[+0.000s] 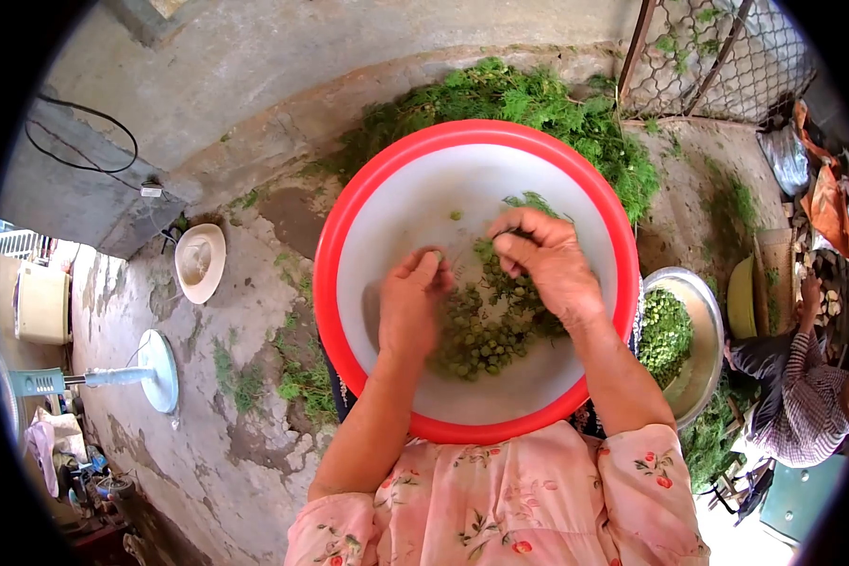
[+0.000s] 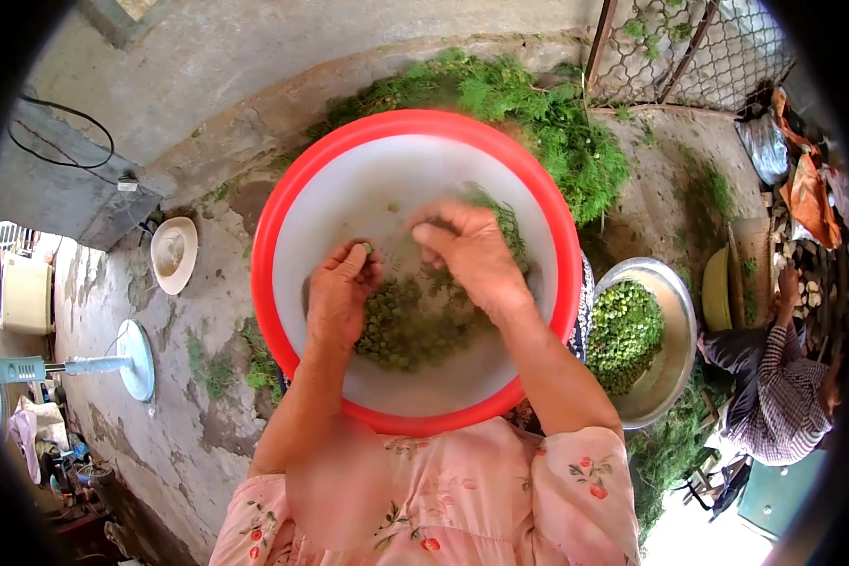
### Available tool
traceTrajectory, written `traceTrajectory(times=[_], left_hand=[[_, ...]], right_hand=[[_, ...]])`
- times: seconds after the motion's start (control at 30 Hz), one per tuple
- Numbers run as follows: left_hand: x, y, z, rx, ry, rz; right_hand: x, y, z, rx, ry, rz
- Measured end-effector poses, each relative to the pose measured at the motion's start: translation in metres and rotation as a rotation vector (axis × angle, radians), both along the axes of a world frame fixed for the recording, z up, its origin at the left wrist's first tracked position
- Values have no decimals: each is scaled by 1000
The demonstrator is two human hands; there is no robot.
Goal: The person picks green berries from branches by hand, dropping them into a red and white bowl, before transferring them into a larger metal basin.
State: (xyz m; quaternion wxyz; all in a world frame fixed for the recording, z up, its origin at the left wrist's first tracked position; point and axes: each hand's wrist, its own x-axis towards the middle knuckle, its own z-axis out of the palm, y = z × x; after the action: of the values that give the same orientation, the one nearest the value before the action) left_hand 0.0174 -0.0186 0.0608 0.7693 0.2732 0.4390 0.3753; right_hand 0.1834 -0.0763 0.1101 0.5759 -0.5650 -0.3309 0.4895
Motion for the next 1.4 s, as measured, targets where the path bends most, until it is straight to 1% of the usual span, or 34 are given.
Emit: traceTrajectory(times=[0.03,0.07,0.1,0.13,0.17,0.2,0.23,0.33,0.37,0.47,0.5,0.53,0.6,0.67,0.73,0.83,0.93,1.0,1.07,1.17,1.2,1.27,1.37,1.4], left_hand=[[0,0,-2,10,42,30],[-1,2,-5,19,83,59],[-3,2,-7,28,123,90],[-4,3,-8,19,131,112],[-4,3,-8,10,138,134],[-4,3,-8,1,145,155],[-4,2,-5,9,166,143],[-3,2,-1,16,179,163],[-3,2,0,8,175,154],[-2,1,1,-2,162,125],[-2,0,0,3,154,113],[-2,0,-1,10,146,101],[-1,0,-5,-5,127,80],[0,0,-5,-18,118,67],[0,0,-2,-33,118,63],[-1,1,-5,-54,120,40],[0,-1,-4,-71,109,34],[1,-1,-3,-72,106,28],[0,-1,-4,-75,101,26],[-2,-1,-5,-81,99,29],[-2,-1,-6,-81,97,27],[-1,-1,-5,-83,97,23],[2,-2,-3,-86,99,19],[1,-2,-4,-86,95,17]], right_hand=[[5,-3,3,91,-55,-63],[9,-11,16,110,-199,-169],[16,-18,23,251,-375,-247],[28,-27,27,259,-459,-345],[44,-34,25,371,-672,-452],[57,-43,27,404,-786,-508],[72,-52,22,370,-891,-592],[96,-79,16,72,-834,-596],[97,-87,19,-40,-844,-545],[89,-88,20,-52,-901,-591],[90,-87,14,56,-1049,-562],[78,-81,18,69,-940,-544],[55,-67,22,50,-782,-372],[43,-49,3,203,-958,-164],[31,-30,-11,213,-979,-20],[23,-8,-30,117,-873,80],[15,9,-52,66,-906,159],[5,12,-63,-120,-706,329],[-2,10,-63,-2,-604,295],[10,15,-61,73,-695,125],[16,17,-55,54,-712,82],[25,18,-45,57,-826,50],[28,21,-47,97,-1097,112],[26,20,-48,86,-1127,118]])
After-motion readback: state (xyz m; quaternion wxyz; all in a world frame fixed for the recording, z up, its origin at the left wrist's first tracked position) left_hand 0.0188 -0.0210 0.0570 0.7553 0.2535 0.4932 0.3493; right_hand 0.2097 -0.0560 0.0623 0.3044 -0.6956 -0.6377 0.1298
